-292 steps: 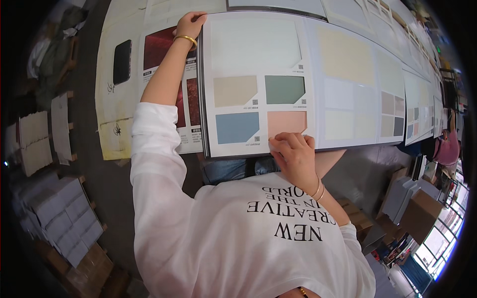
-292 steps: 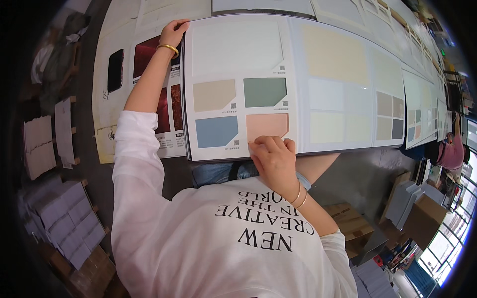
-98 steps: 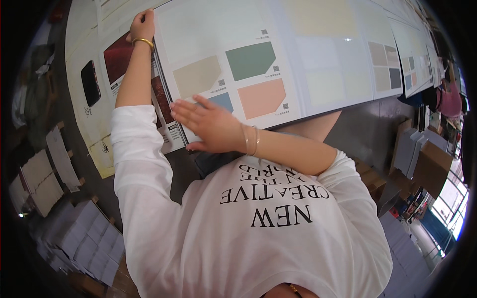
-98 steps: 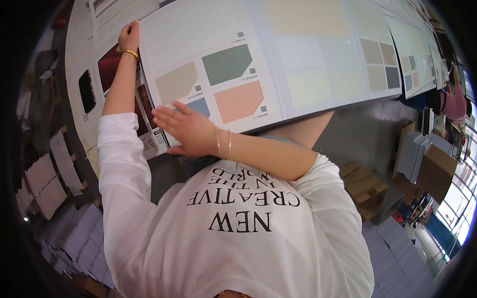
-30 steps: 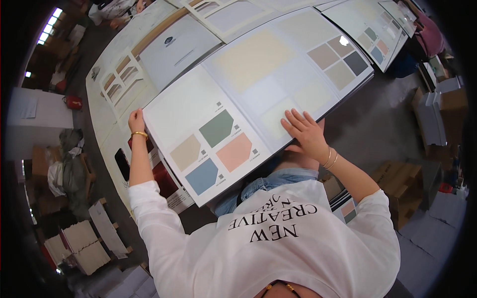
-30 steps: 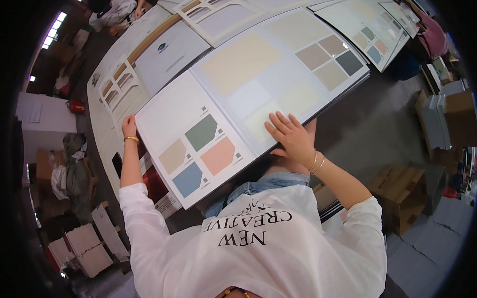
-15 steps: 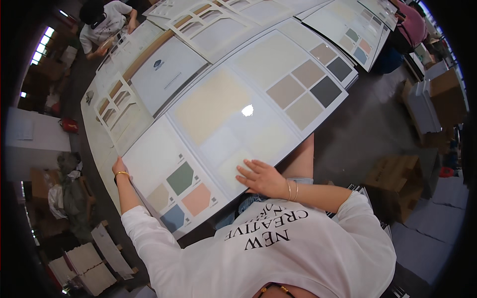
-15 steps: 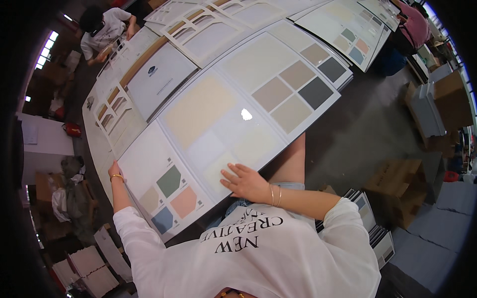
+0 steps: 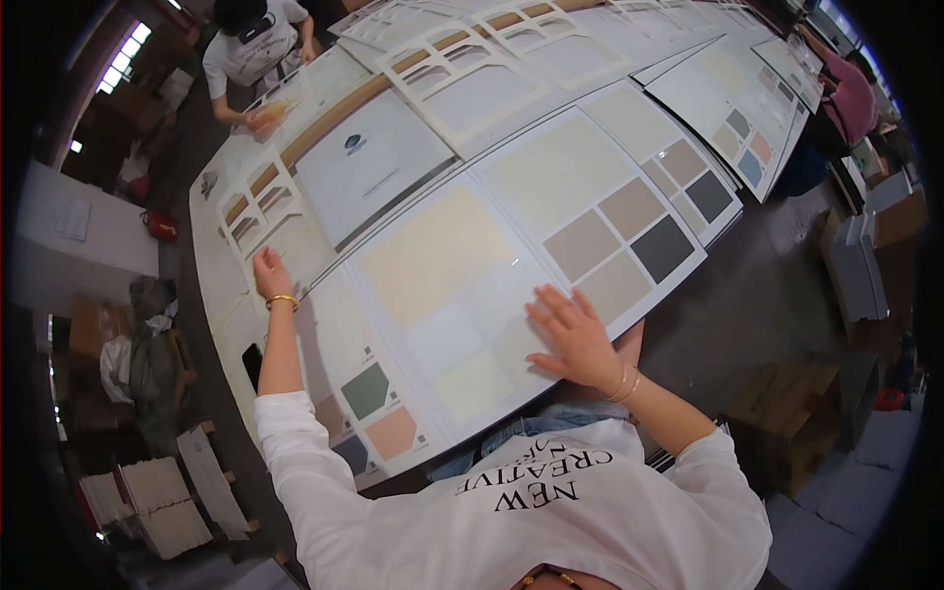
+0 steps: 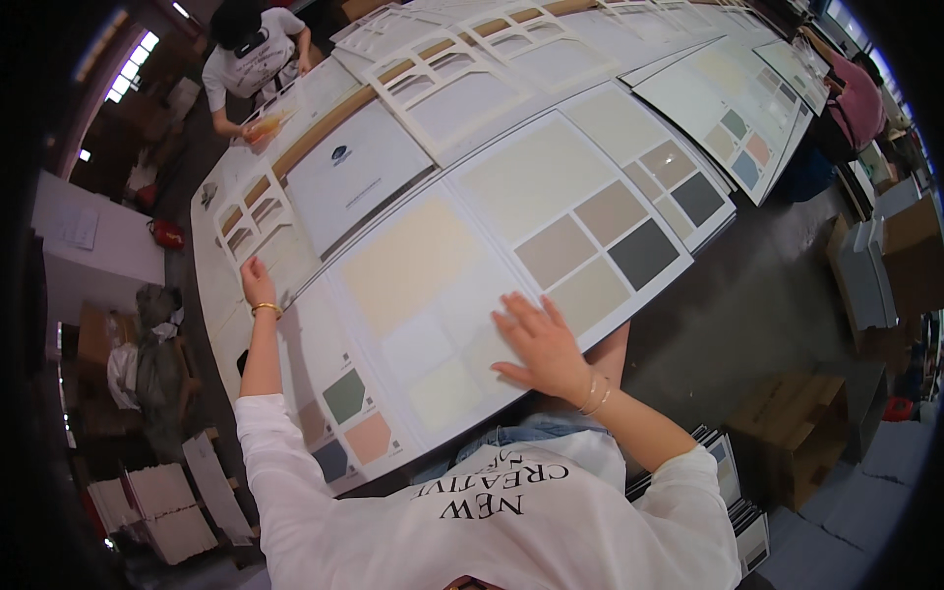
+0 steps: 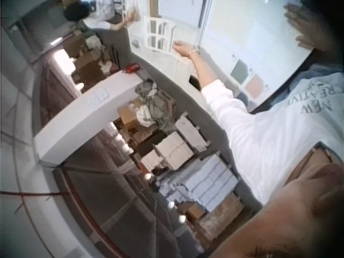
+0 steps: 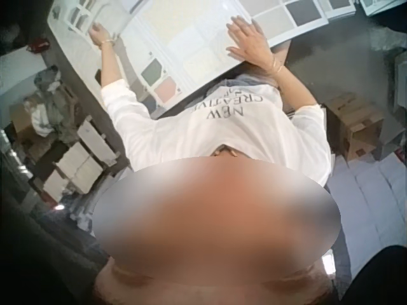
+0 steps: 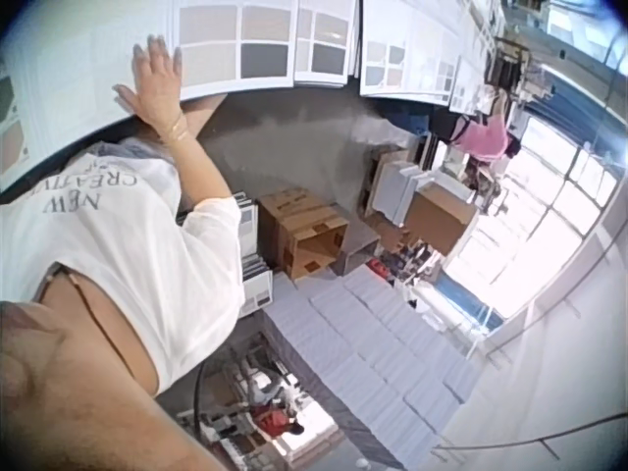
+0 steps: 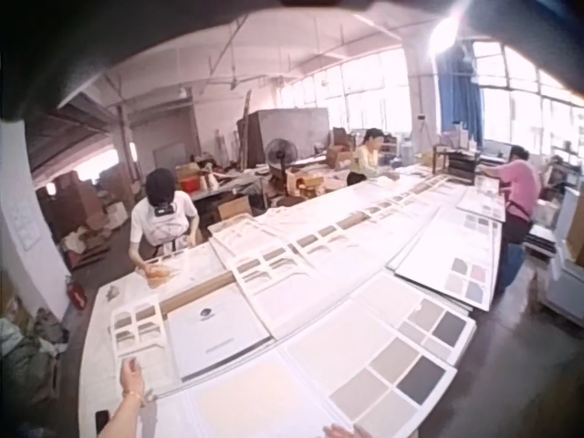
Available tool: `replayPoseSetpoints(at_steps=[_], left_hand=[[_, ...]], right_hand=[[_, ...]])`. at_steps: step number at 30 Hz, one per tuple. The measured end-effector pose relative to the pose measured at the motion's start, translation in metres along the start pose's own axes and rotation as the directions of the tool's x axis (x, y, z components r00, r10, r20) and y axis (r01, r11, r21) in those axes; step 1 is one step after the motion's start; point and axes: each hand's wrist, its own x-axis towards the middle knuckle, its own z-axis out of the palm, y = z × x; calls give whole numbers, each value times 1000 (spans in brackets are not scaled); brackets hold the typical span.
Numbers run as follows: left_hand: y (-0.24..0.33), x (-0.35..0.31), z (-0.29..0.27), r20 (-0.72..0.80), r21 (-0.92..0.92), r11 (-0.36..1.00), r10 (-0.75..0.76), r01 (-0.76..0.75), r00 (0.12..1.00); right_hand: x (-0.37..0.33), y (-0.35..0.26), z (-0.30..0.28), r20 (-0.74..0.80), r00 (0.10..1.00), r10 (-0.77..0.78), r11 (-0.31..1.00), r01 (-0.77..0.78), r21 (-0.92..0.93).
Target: Flipping through color sample books and using a paper frame to isolate and inspect specific color swatches.
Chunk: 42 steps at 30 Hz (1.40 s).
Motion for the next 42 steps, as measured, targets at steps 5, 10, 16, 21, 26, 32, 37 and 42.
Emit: replayPoseSetpoints(at_steps=[5, 10, 16, 21, 26, 32, 37, 42], left_hand=[[119, -20, 77, 152, -219, 943, 288, -252, 945], [224, -99, 114, 391, -357, 756, 654, -549, 647], [273, -154, 85, 444, -441, 545, 823, -713, 355], [278, -142, 89, 465, -457, 567, 809, -685, 360], [303, -121, 106, 404, -460, 519, 845, -721, 350], [334, -155, 122, 419, -543, 481, 866, -688, 274], [334, -192, 128, 544, -602, 608, 787, -518, 291], [336, -196, 126, 603, -559, 638, 751, -529, 269]], right_hand=[[-14, 58, -29, -94, 980, 175, 974, -186, -129], [-7, 117, -61, -151, 964, 218, 966, -235, -109], [73, 205, -112, -323, 940, 110, 961, -184, -207], [153, 257, -122, -341, 923, 175, 965, -230, -126], [228, 312, -117, -341, 930, 137, 951, -219, -216], [329, 355, -118, -147, 883, 445, 865, -467, -183], [396, 354, -94, -200, 816, 542, 817, -568, -104], [457, 349, -73, -250, 768, 589, 780, -622, -75]])
